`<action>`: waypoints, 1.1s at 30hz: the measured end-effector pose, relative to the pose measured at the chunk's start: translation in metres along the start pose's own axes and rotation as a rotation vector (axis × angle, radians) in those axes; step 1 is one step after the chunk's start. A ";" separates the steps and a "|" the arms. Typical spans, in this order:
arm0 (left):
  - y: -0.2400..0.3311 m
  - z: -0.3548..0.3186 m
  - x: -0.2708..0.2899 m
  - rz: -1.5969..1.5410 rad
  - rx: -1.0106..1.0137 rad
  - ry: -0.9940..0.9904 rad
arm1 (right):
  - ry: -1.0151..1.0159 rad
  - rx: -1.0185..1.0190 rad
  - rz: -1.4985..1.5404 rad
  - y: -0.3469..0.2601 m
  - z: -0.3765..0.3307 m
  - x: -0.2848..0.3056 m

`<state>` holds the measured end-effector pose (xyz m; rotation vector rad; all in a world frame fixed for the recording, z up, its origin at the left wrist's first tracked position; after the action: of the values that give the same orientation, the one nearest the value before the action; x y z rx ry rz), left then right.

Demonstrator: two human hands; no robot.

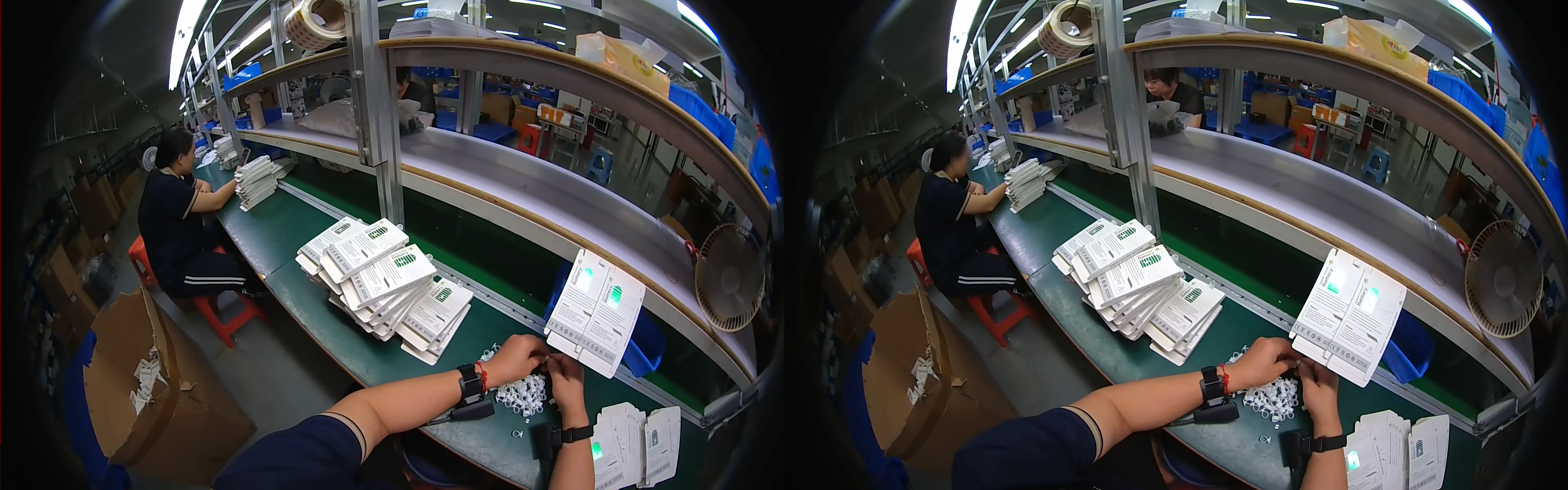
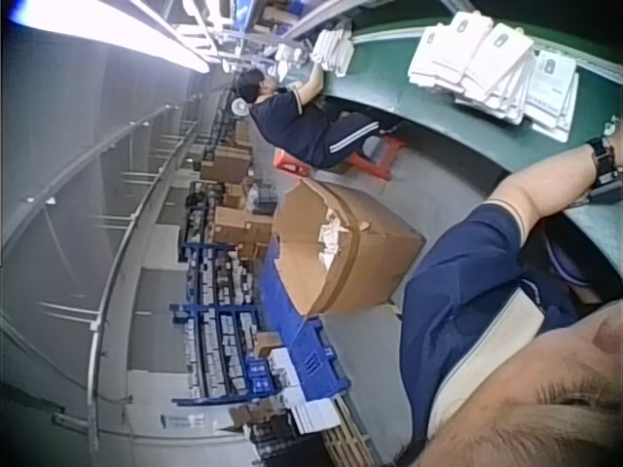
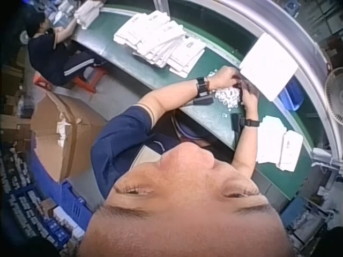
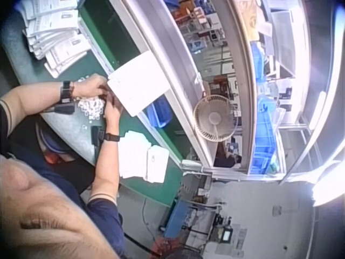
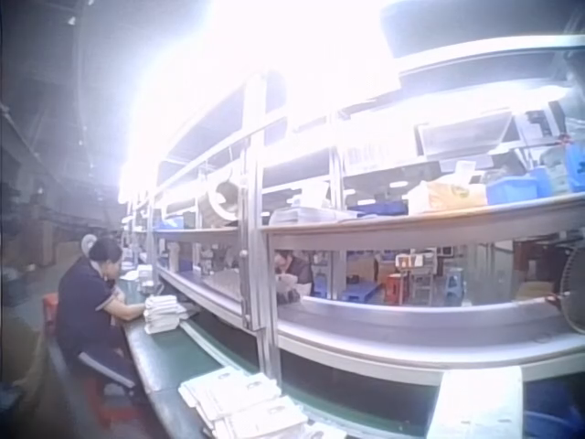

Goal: Assembling and organizing product boxes/manuals at a factory workstation.

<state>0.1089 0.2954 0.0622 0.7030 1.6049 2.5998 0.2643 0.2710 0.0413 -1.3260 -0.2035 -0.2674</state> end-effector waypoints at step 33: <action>0.000 -0.001 -0.001 0.069 -0.131 0.033 | -0.067 0.028 0.056 -0.006 -0.002 -0.001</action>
<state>0.1101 0.2943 0.0619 0.7229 1.4270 2.7481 0.2616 0.2681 0.0458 -1.3115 -0.2259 -0.1722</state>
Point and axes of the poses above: each hand's wrist, its own z-axis towards the middle knuckle, its own x-axis out of the back of the hand, y = z × x, the point moved 3 cm from there along z, towards the middle knuckle, and after that the axes turned 2 degrees about x, right-handed, at the moved point
